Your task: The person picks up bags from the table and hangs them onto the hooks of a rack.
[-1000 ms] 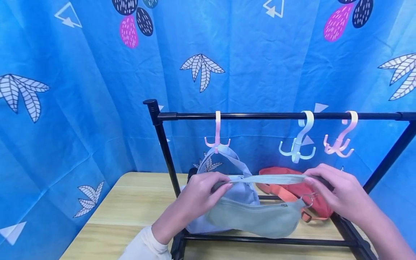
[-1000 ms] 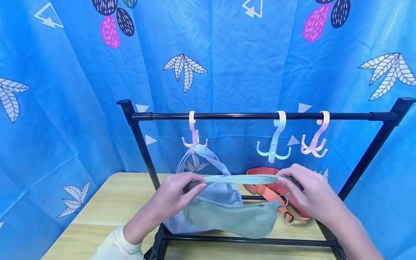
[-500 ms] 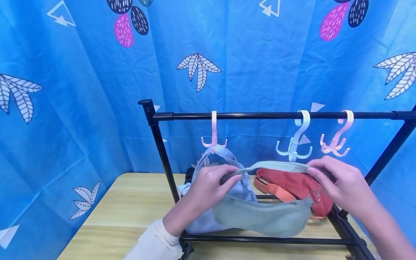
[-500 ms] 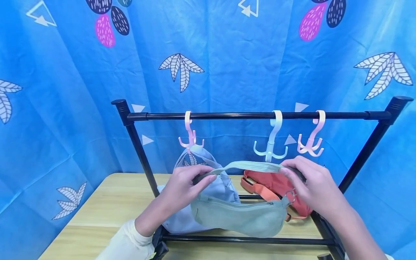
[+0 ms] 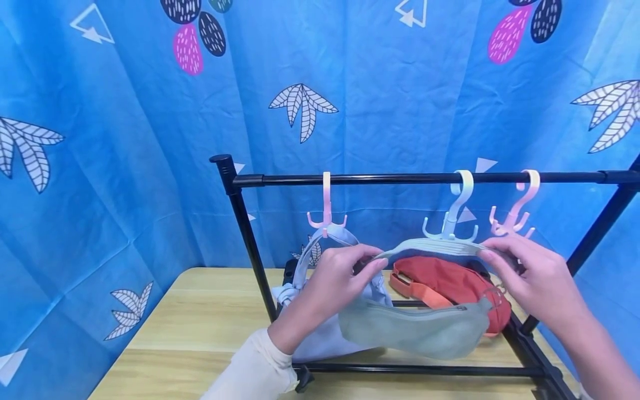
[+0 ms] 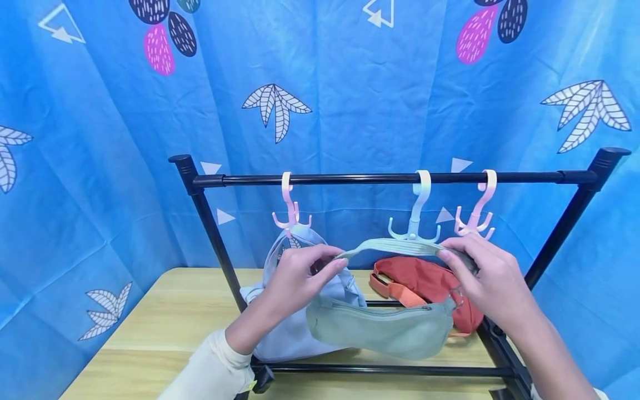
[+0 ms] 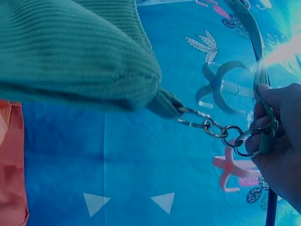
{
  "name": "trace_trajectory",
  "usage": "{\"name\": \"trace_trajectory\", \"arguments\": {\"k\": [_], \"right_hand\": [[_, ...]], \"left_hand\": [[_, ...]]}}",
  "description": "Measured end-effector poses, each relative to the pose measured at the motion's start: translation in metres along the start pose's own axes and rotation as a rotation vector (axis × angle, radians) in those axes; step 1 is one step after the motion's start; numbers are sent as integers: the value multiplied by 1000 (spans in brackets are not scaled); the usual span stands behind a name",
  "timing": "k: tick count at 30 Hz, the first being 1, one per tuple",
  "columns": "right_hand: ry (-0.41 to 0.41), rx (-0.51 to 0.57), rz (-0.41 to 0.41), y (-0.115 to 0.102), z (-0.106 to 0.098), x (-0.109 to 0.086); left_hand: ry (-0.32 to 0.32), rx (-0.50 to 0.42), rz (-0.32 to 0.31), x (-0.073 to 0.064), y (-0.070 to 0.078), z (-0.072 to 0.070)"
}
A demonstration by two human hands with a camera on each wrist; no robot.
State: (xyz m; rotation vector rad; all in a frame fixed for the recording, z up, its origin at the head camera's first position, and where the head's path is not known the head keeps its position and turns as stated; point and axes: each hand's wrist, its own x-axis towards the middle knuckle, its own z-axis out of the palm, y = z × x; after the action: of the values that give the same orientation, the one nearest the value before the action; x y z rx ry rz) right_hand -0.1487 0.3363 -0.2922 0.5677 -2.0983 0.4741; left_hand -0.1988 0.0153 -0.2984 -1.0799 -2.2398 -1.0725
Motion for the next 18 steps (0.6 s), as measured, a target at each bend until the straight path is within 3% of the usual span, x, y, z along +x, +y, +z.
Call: {"name": "trace_trajectory", "arguments": {"k": [6, 13, 18], "right_hand": [[23, 15, 26, -1, -2, 1], [79, 23, 60, 0, -3, 5], [113, 24, 84, 2, -5, 8]], "left_hand": [[-63, -119, -67, 9, 6, 6], [-218, -390, -288, 21, 2, 11], [-301, -505, -349, 28, -2, 14]]}}
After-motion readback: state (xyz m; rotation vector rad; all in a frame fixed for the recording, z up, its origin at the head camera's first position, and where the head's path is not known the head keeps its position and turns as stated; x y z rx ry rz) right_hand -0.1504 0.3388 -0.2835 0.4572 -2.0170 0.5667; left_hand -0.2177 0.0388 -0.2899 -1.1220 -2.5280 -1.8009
